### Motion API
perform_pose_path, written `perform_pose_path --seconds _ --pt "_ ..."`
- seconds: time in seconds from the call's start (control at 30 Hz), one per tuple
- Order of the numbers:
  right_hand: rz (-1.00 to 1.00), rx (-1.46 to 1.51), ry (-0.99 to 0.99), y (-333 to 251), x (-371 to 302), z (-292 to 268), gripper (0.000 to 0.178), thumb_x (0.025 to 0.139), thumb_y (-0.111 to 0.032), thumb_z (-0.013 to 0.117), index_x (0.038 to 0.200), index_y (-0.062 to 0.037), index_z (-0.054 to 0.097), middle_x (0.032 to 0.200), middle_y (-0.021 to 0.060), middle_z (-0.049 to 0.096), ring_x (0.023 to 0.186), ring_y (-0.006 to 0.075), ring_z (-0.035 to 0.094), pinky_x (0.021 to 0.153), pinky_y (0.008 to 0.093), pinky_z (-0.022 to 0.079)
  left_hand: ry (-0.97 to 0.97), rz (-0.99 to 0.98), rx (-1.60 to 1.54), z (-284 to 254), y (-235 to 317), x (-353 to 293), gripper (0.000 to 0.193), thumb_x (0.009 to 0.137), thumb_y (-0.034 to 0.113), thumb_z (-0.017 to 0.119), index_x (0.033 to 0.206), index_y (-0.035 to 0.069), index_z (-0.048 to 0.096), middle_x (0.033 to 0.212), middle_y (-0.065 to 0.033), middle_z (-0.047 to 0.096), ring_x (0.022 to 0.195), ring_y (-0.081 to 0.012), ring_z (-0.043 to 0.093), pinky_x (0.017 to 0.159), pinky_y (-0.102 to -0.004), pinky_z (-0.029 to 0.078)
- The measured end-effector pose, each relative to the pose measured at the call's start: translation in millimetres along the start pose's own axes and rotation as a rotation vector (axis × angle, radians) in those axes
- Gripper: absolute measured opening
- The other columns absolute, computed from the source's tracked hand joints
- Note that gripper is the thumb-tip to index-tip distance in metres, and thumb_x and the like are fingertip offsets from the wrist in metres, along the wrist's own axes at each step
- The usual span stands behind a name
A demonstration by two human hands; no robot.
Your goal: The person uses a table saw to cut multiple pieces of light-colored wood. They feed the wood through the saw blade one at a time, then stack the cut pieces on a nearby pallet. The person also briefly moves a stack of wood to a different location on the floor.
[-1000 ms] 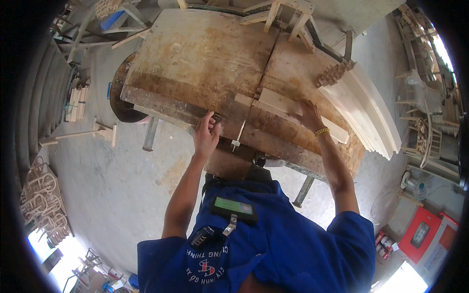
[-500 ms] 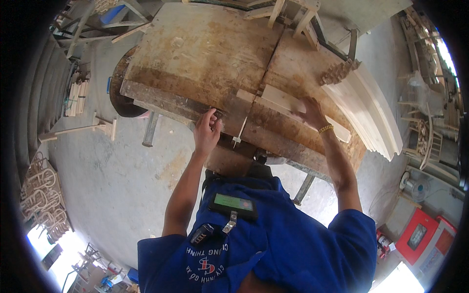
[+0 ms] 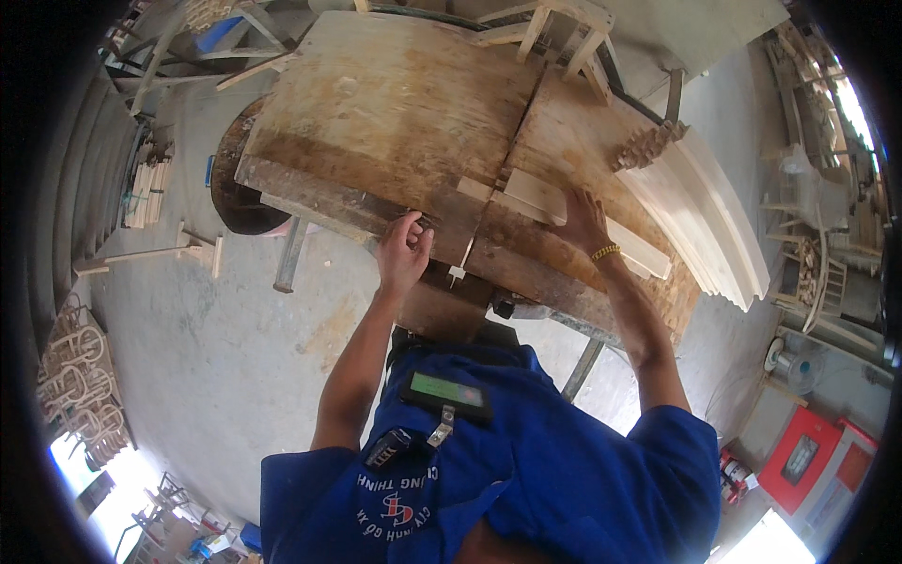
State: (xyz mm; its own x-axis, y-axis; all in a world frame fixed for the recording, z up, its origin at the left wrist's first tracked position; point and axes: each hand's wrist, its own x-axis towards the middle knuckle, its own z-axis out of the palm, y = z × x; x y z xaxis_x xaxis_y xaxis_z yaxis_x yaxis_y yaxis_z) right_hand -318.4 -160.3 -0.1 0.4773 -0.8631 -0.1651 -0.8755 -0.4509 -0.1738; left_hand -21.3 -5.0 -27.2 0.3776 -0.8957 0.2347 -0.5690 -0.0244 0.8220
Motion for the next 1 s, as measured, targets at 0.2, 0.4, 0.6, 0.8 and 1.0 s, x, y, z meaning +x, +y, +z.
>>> perform_pose_path --seconds 0.2,0.4,0.6,0.8,1.0 --pt "0.051 -0.039 -0.03 -3.3 -0.7 3.3 0.089 0.064 -0.049 0.077 0.13 -0.0017 0.042 0.127 0.0177 0.048 0.121 0.0341 0.044 0.099 0.0493 0.036 -0.025 -0.001 -0.022 -0.6 -1.3 0.0 0.029 0.079 0.016 0.07 0.105 0.006 0.061 0.078 -0.0065 0.061 0.064 -0.0184 0.057 0.059 -0.0312 0.049" --pt "0.094 -0.039 -0.085 -2.4 4.4 3.8 0.097 0.062 -0.052 0.078 0.134 -0.003 0.037 0.131 0.0184 0.046 0.122 0.0352 0.044 0.099 0.0537 0.036 0.005 0.034 -0.058 1.3 -4.8 -2.2 0.028 0.078 0.018 0.07 0.102 0.006 0.061 0.075 -0.0048 0.06 0.062 -0.0197 0.058 0.058 -0.0325 0.05" --pt "0.097 -0.049 -0.055 -3.3 3.4 6.8 0.099 0.06 -0.054 0.079 0.134 -0.0027 0.037 0.133 0.018 0.044 0.122 0.036 0.042 0.099 0.0544 0.036 0.005 0.13 0.034 -2.1 -1.2 1.1 0.027 0.078 0.018 0.069 0.101 0.007 0.061 0.073 -0.0042 0.06 0.062 -0.0212 0.058 0.058 -0.0341 0.049" --pt "0.092 -0.039 -0.02 -2.4 3.0 10.2 0.095 0.059 -0.056 0.079 0.129 -0.0026 0.044 0.127 0.0203 0.049 0.119 0.0376 0.045 0.099 0.047 0.038 -0.029 0.135 0.014 -5.0 1.9 2.2 0.025 0.079 0.019 0.068 0.099 0.006 0.06 0.073 -0.0053 0.06 0.063 -0.0248 0.059 0.058 -0.0367 0.048" --pt "0.077 -0.068 0.01 -0.6 4.7 15.8 0.099 0.058 -0.061 0.077 0.13 -0.0031 0.043 0.126 0.0199 0.05 0.119 0.0371 0.045 0.099 0.0467 0.038 -0.026 0.125 0.02 -5.8 1.7 0.1 0.024 0.079 0.018 0.067 0.098 0.005 0.06 0.071 -0.0068 0.06 0.064 -0.0263 0.06 0.059 -0.0378 0.048"
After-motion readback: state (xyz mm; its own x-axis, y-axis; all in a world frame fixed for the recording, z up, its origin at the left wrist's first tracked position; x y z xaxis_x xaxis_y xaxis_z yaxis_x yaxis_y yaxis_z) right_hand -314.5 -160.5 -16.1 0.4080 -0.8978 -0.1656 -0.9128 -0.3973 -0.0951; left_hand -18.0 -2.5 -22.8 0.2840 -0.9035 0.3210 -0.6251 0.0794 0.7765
